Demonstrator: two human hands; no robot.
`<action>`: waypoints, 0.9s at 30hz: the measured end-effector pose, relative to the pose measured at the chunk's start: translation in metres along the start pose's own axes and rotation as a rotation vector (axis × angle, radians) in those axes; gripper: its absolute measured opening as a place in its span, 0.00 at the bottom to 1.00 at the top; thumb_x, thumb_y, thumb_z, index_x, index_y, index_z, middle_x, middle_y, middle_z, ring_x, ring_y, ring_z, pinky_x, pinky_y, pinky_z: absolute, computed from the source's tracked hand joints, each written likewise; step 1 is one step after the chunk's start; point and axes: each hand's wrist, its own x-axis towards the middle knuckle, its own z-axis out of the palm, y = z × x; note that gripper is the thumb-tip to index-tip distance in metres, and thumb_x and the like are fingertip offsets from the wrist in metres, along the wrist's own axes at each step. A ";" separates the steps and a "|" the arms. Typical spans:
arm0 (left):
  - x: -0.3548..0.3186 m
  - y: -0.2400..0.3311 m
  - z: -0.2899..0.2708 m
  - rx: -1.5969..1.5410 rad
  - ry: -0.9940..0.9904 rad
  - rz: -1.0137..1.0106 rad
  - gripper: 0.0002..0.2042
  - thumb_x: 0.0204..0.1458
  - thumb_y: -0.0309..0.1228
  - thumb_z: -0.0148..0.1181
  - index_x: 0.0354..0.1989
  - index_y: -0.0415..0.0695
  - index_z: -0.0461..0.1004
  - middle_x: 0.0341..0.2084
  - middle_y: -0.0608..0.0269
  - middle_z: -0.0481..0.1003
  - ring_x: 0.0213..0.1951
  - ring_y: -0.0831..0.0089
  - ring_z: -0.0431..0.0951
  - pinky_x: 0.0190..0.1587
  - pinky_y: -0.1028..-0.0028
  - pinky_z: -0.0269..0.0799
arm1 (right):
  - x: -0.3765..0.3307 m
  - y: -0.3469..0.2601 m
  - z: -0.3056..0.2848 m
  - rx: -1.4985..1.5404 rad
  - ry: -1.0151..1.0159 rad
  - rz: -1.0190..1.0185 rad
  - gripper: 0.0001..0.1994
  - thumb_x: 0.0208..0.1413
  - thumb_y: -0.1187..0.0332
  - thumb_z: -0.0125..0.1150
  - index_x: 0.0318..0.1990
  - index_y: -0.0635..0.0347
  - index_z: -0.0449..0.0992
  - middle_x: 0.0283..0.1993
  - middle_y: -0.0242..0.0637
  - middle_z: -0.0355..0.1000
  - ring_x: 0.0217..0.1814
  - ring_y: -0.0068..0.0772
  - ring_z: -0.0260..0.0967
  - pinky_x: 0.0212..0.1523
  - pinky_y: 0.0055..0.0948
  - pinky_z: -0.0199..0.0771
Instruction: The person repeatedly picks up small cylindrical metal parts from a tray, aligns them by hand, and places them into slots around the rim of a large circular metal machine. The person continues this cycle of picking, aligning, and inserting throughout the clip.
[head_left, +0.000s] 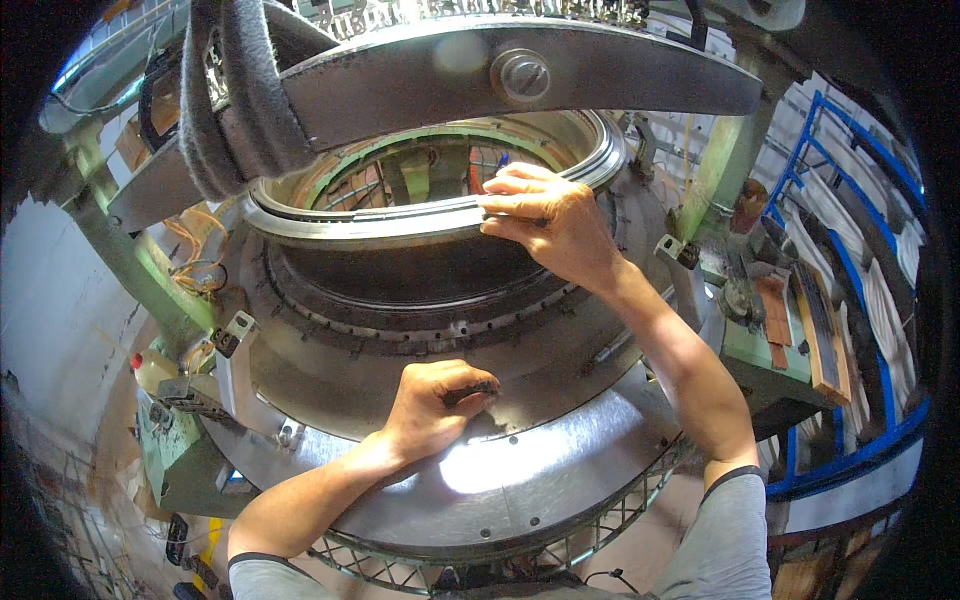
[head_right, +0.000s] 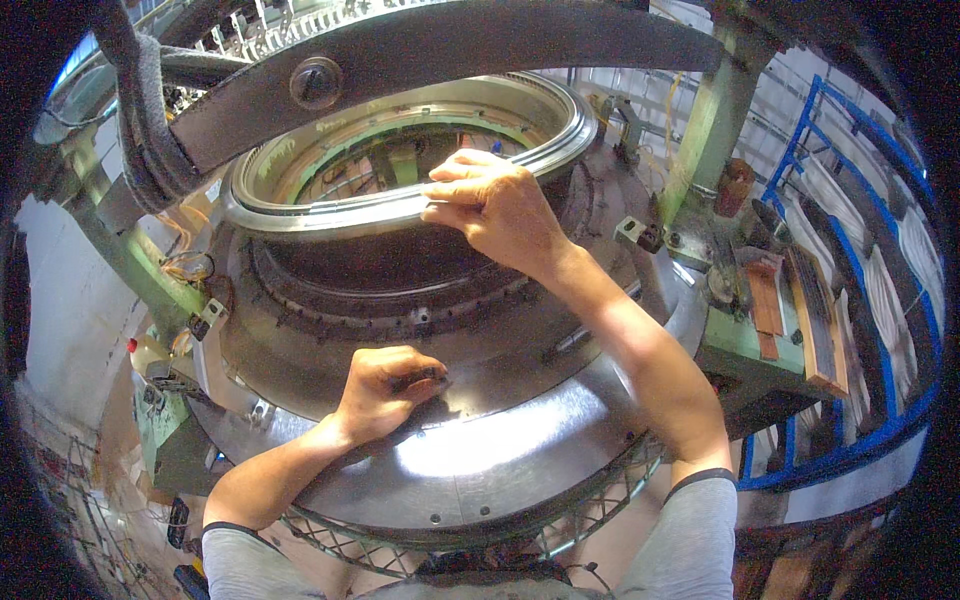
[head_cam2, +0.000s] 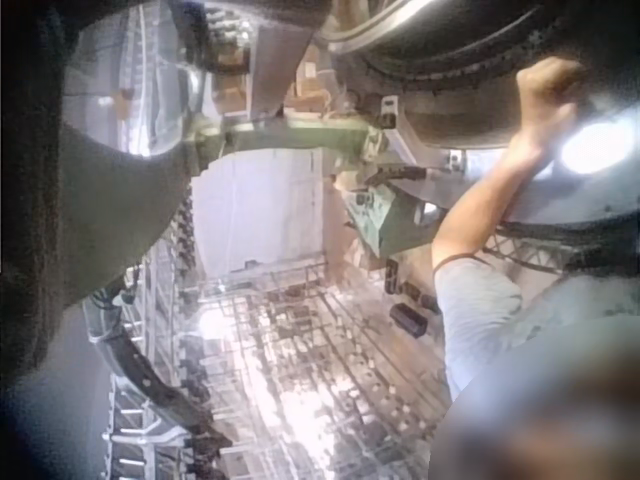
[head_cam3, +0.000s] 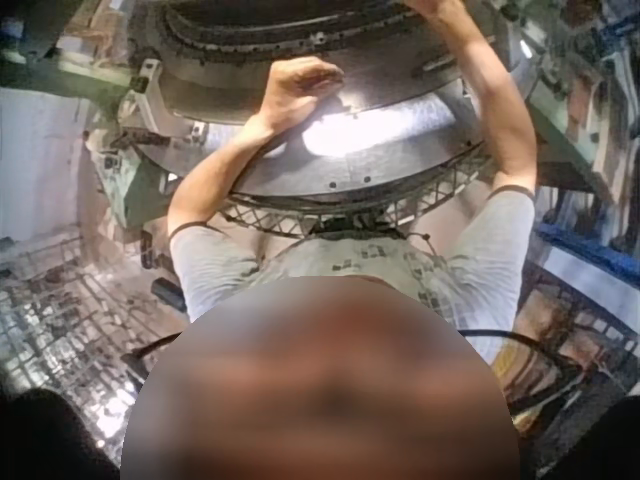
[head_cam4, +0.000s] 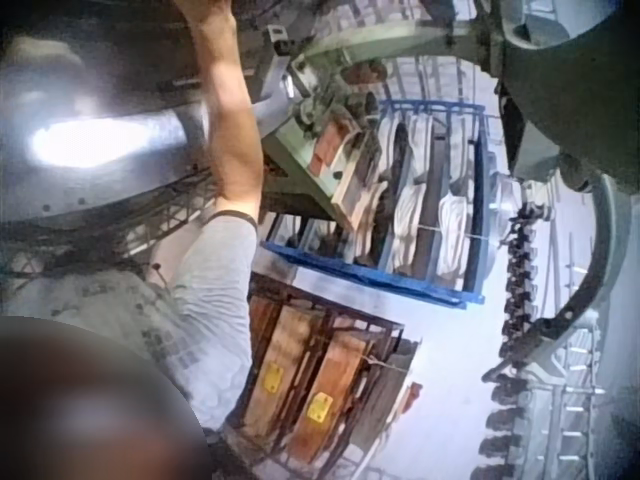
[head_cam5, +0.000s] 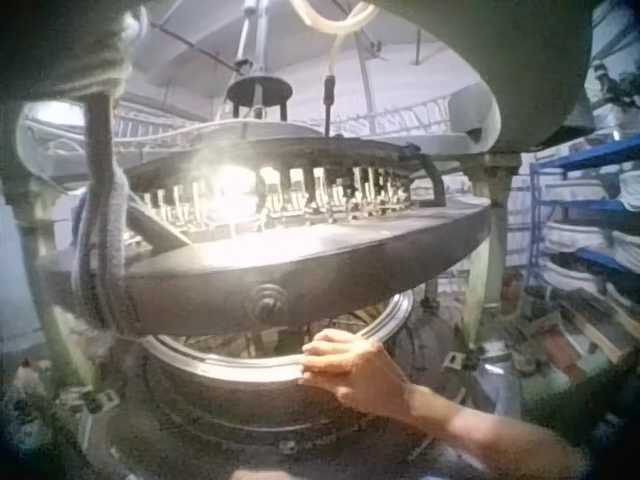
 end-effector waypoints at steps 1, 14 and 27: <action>0.000 0.000 0.000 -0.015 -0.001 -0.016 0.10 0.48 0.16 0.70 0.40 0.38 0.84 0.29 0.57 0.82 0.29 0.73 0.82 0.32 0.74 0.76 | -0.001 0.001 0.002 0.003 0.028 -0.012 0.13 0.48 0.69 0.78 0.41 0.61 0.87 0.47 0.42 0.83 0.57 0.46 0.78 0.60 0.38 0.76; -0.004 -0.006 0.005 -0.253 -0.010 -0.239 0.10 0.51 0.15 0.70 0.42 0.35 0.84 0.35 0.59 0.85 0.37 0.76 0.85 0.42 0.75 0.82 | -0.009 0.003 0.005 -0.160 0.059 0.057 0.10 0.48 0.65 0.78 0.40 0.48 0.90 0.52 0.40 0.83 0.70 0.53 0.67 0.70 0.48 0.66; -0.004 -0.020 0.006 -0.398 0.039 -0.360 0.08 0.52 0.17 0.70 0.41 0.36 0.84 0.33 0.63 0.85 0.35 0.81 0.82 0.42 0.77 0.80 | -0.017 0.019 -0.016 -0.094 0.008 0.149 0.14 0.49 0.66 0.79 0.44 0.49 0.90 0.59 0.41 0.81 0.75 0.53 0.61 0.72 0.45 0.64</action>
